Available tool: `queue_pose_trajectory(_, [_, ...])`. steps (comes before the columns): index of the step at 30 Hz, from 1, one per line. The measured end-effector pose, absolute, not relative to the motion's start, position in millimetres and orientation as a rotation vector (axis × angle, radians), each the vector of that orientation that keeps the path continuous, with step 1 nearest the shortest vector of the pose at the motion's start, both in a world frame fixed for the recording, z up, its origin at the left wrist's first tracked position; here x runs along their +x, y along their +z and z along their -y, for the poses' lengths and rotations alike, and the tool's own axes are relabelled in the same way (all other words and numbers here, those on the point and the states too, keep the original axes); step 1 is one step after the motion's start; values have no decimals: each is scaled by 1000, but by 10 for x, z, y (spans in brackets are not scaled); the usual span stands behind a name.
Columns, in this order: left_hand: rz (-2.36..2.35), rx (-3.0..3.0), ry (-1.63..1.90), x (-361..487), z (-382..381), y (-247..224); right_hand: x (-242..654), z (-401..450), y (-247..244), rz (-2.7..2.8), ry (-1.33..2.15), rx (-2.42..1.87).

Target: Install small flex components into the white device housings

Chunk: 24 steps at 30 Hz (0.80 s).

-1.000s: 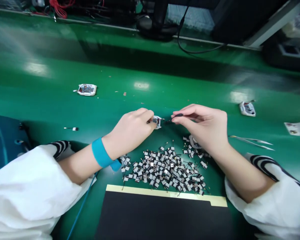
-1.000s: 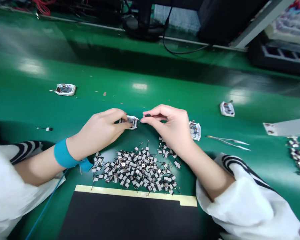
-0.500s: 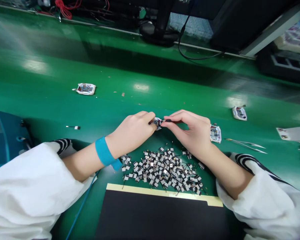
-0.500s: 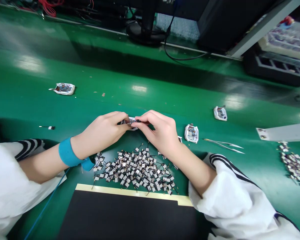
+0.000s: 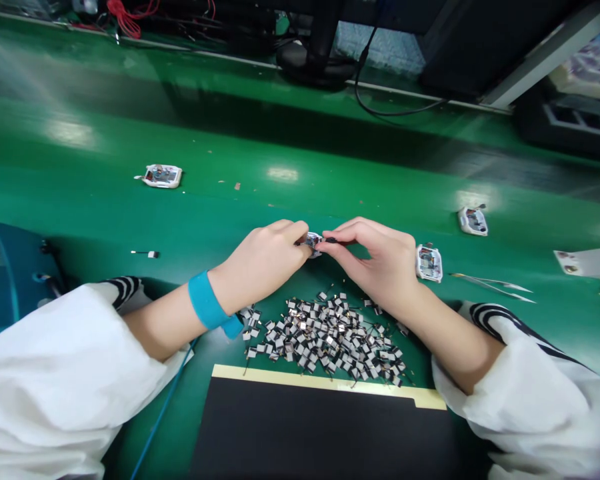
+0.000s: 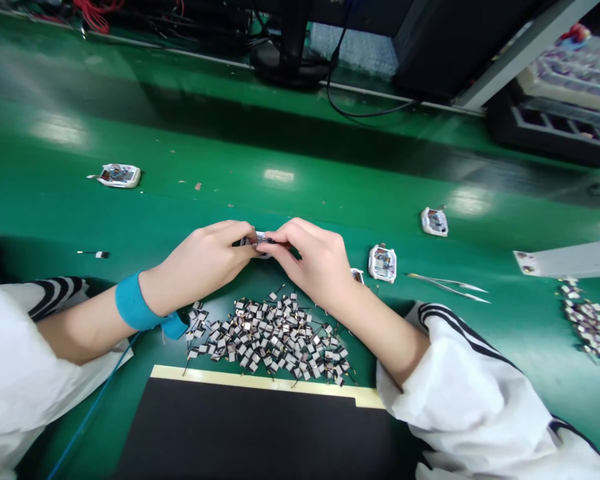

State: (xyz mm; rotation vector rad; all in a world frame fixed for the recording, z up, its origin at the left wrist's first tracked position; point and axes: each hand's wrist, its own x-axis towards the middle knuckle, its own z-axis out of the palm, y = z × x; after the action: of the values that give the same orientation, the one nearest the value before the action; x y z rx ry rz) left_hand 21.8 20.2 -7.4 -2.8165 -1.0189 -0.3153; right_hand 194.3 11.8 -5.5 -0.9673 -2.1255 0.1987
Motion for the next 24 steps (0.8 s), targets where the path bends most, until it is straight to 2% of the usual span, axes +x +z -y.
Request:
queue_pose_trajectory(7, [990, -2806, -356, 220, -198, -73, 1882, -54, -86, 2151, 151, -1145])
queue_pose_trajectory(24, [1038, -2835, -317, 226, -182, -93, 1880, -111, -219, 1902, 599, -1086])
